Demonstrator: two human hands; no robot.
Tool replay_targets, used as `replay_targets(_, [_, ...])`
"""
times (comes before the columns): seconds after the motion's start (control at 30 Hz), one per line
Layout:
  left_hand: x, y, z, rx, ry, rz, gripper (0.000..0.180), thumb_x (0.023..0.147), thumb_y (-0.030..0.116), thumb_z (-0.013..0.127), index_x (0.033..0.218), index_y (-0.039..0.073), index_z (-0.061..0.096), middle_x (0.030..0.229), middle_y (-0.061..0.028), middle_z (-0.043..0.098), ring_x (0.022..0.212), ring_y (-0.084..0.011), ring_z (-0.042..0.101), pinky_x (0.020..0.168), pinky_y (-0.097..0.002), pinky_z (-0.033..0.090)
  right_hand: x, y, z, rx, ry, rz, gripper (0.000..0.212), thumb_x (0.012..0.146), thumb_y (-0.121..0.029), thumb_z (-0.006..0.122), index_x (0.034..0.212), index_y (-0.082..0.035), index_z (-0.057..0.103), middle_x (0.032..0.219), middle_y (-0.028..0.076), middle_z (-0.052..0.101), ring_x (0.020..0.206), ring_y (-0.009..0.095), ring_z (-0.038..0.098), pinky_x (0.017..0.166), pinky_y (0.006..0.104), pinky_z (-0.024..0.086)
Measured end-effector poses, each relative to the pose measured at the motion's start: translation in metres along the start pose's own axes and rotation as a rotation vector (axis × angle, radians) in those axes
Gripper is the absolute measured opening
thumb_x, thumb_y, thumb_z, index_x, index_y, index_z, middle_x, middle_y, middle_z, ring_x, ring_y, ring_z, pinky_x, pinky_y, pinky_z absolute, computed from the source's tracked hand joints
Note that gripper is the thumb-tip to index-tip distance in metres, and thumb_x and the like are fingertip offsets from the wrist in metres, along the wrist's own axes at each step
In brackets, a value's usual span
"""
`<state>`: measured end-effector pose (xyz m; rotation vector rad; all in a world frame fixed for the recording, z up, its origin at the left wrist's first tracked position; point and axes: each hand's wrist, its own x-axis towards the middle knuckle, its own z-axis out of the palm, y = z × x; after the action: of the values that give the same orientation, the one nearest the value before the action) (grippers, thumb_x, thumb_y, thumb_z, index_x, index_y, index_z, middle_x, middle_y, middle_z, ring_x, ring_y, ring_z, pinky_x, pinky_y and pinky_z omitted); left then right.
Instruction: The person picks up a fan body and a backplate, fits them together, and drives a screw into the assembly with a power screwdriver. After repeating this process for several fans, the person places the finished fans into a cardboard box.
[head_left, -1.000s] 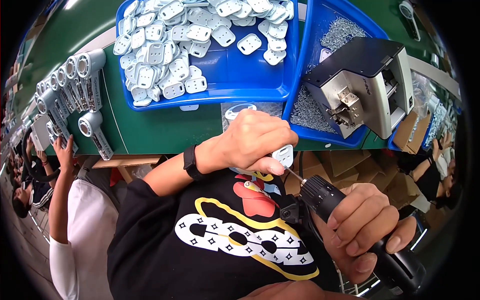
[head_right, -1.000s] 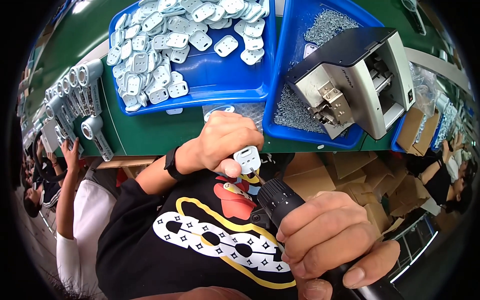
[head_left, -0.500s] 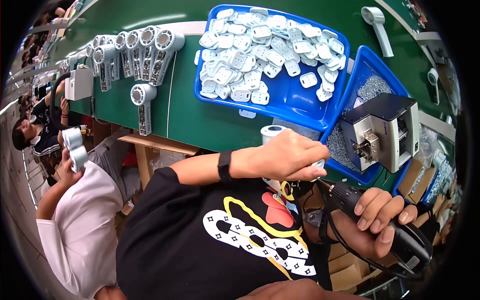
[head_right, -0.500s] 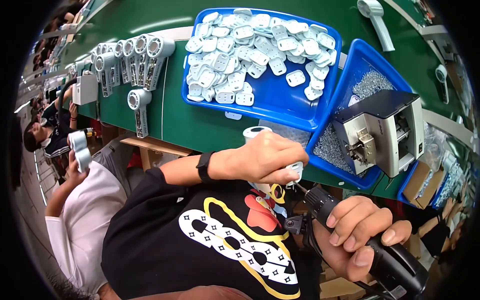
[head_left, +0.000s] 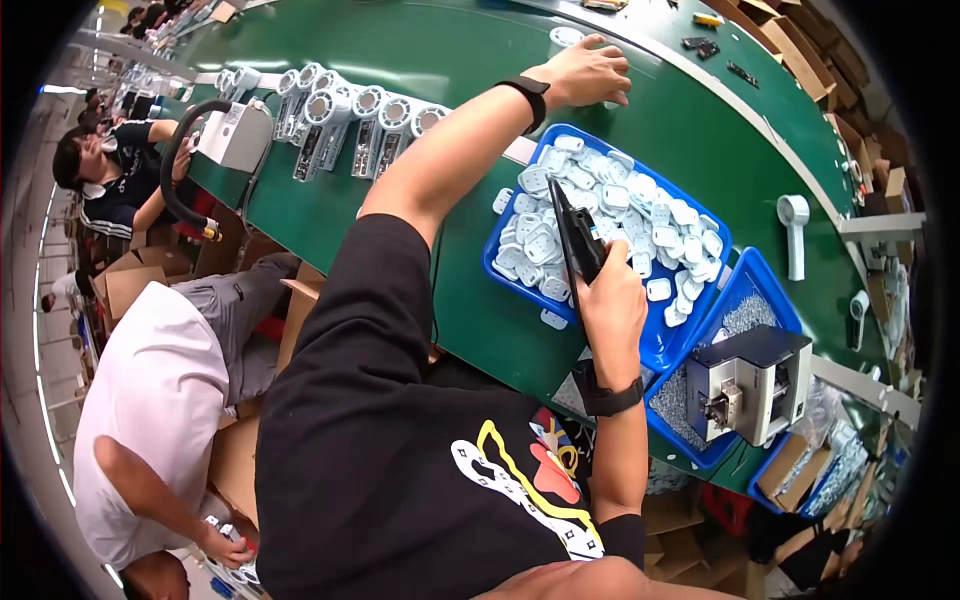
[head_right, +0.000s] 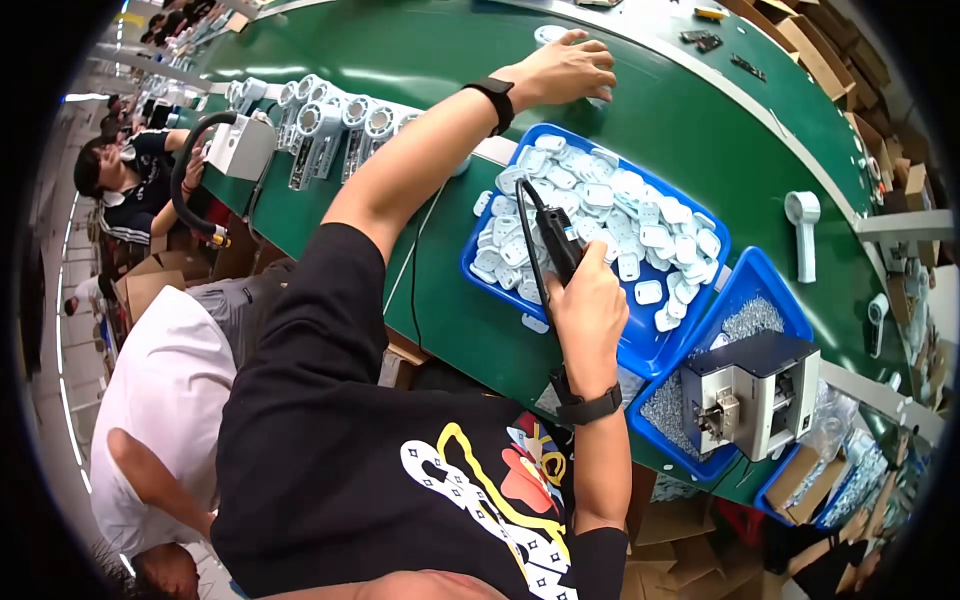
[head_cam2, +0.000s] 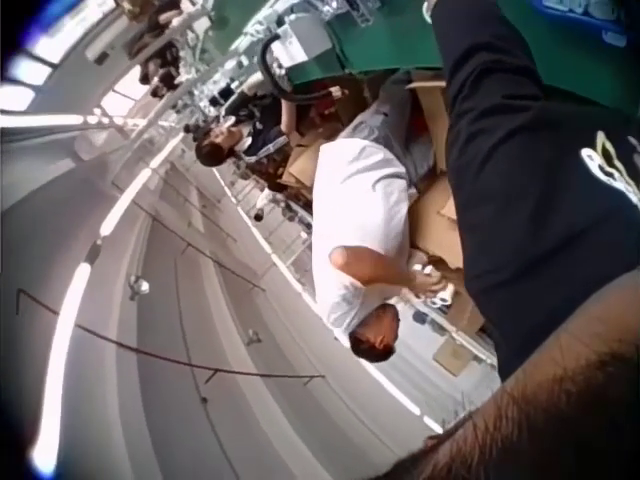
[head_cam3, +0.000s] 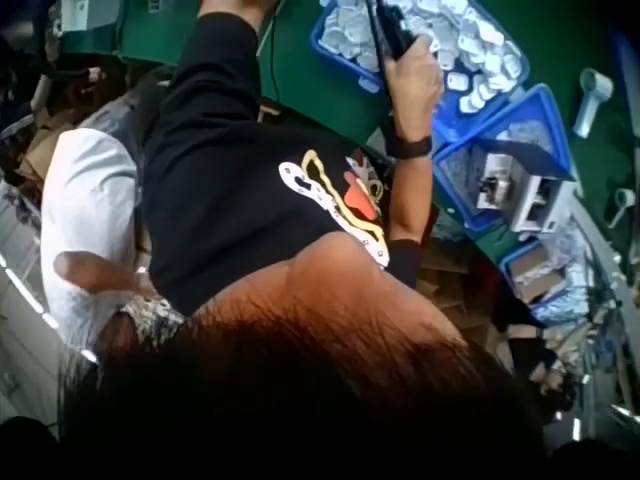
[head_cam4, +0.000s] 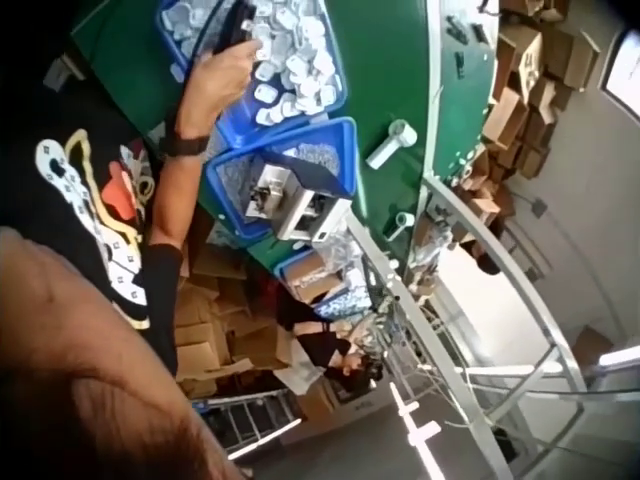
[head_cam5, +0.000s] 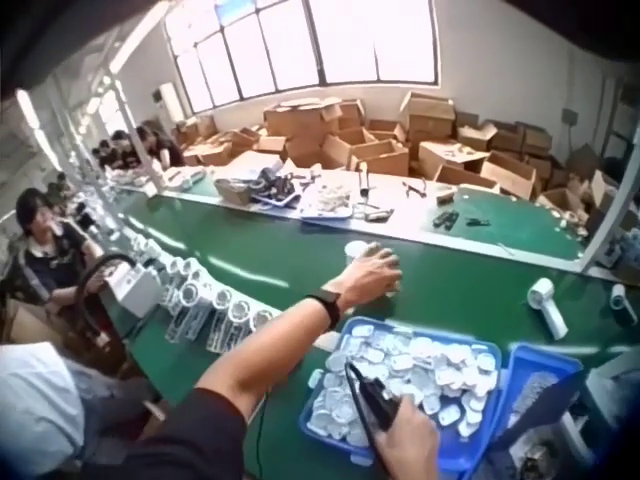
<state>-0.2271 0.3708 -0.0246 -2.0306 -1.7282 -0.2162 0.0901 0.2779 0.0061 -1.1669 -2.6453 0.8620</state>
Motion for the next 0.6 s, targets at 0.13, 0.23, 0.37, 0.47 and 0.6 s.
replay_targets(0.13, [-0.047, 0.032, -0.092, -0.308, 0.406, -0.308, 0.050, 0.088, 0.046, 0.072, 0.122, 0.011, 0.063, 0.108, -0.0129, 0.067, 0.112, -0.0296, 0.062, 0.094, -0.0441, 0.049, 0.004, -0.006, -0.002, -0.025, -0.051, 0.054, 0.050, 0.080, -0.015, 0.081, 0.118, -0.002, 0.052, 0.085, 0.026, 0.069, 0.082, 0.046, 0.068, 0.069, 0.0463, 0.053])
replay_targets(0.23, [-0.130, 0.070, -0.207, -0.621, 0.413, -0.753, 0.037, 0.084, 0.023, 0.079, 0.113, 0.003, 0.066, 0.100, -0.0116, 0.066, 0.093, -0.0231, 0.066, 0.082, -0.0353, 0.052, 0.005, 0.000, -0.013, 0.049, -0.018, 0.023, 0.049, 0.080, -0.015, 0.080, 0.119, -0.002, 0.052, 0.084, 0.024, 0.069, 0.080, 0.044, 0.068, 0.069, 0.0455, 0.053])
replay_targets(0.37, [-0.246, 0.139, -0.229, 0.003, 0.194, -1.218, 0.043, 0.075, 0.027, 0.086, 0.103, 0.002, 0.065, 0.108, -0.0082, 0.061, 0.101, -0.0265, 0.059, 0.093, -0.0415, 0.045, 0.005, 0.014, -0.032, 0.190, 0.044, -0.010, 0.049, 0.080, -0.012, 0.078, 0.120, -0.003, 0.052, 0.079, 0.018, 0.068, 0.073, 0.034, 0.069, 0.066, 0.0417, 0.052])
replay_targets(0.47, [-0.320, 0.192, -0.209, 0.296, -0.168, -1.411, 0.053, 0.069, 0.031, 0.090, 0.106, 0.003, 0.064, 0.120, -0.0117, 0.057, 0.111, -0.0319, 0.055, 0.102, -0.0445, 0.039, -0.003, 0.014, -0.048, 0.284, 0.037, 0.001, 0.049, 0.080, -0.010, 0.076, 0.121, -0.004, 0.052, 0.075, 0.013, 0.066, 0.064, 0.025, 0.067, 0.061, 0.0370, 0.052])
replay_targets(0.6, [-0.354, 0.203, -0.217, 0.095, -0.142, -1.201, 0.058, 0.070, 0.030, 0.090, 0.112, 0.001, 0.061, 0.126, -0.0158, 0.054, 0.111, -0.0306, 0.058, 0.099, -0.0422, 0.043, -0.023, 0.016, -0.066, 0.777, -0.059, 0.063, 0.049, 0.079, -0.010, 0.074, 0.122, -0.003, 0.051, 0.073, 0.005, 0.063, 0.059, 0.012, 0.059, 0.054, 0.0276, 0.048])
